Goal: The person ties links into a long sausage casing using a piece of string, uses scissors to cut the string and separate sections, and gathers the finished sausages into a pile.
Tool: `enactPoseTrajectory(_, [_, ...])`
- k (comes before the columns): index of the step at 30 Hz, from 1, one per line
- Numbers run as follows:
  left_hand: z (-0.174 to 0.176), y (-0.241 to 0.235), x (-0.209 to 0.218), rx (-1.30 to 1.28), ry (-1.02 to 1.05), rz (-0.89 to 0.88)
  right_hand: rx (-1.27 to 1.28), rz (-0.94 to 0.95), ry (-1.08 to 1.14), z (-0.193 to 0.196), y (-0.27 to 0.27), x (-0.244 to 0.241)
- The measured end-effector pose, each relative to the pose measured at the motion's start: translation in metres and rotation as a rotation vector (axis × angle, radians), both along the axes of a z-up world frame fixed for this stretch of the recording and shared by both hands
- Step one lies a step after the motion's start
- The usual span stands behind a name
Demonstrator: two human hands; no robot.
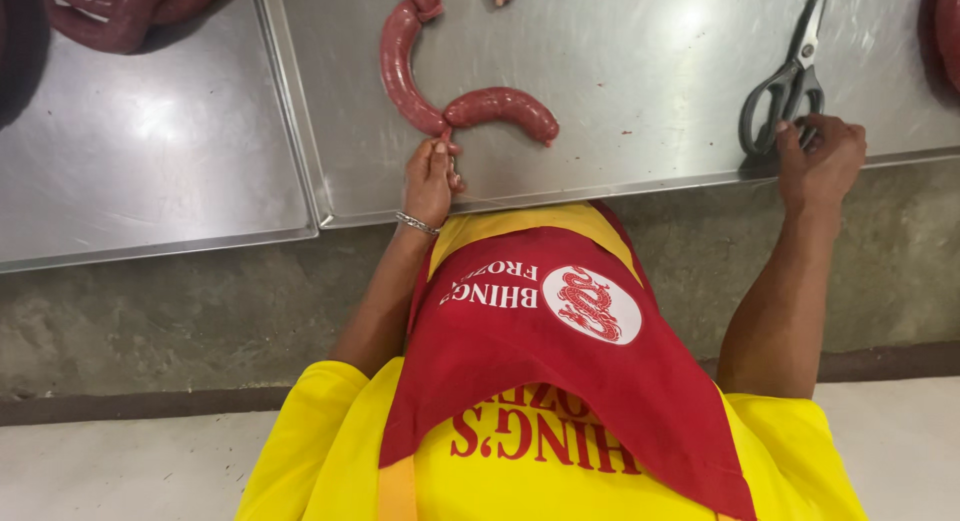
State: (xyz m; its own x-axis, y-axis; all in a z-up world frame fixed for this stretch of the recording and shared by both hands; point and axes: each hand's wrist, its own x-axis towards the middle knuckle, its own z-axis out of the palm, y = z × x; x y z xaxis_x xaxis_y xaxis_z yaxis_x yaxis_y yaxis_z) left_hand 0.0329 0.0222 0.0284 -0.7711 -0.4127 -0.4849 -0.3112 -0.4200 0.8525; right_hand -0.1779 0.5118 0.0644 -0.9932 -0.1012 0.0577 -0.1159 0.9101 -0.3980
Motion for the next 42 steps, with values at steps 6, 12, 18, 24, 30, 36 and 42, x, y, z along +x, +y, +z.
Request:
enactPoseTrajectory(6, [-0.002, -0.013, 0.014, -0.179, 0.053, -0.125, 0.228, 0.077, 0.072, -0.017, -0.022, -0.019])
enactPoseTrajectory(12, [0.013, -0.026, 0.018, -0.166, 0.080, -0.209, 0.086, -0.056, -0.255, 0.014, -0.052, -0.020])
enactPoseTrajectory(18, [0.025, -0.037, 0.020, -0.187, 0.115, -0.245, -0.271, 0.247, -0.196, 0.053, -0.141, 0.079])
enactPoseTrajectory(24, [0.044, -0.036, 0.021, -0.189, 0.070, -0.242, 0.178, 0.591, 0.150, 0.059, -0.243, 0.133])
enactPoseTrajectory(30, [0.075, -0.033, 0.023, -0.216, -0.010, -0.193, 0.206, 0.677, 0.094, 0.066, -0.281, 0.132])
enactPoseTrajectory(36, [0.076, -0.029, 0.030, -0.479, 0.034, -0.195, 0.103, 0.781, 0.177, 0.057, -0.319, 0.132])
enactPoseTrajectory(42, [0.057, -0.030, 0.038, -0.461, 0.059, -0.088, 0.077, 0.802, 0.130, 0.047, -0.327, 0.132])
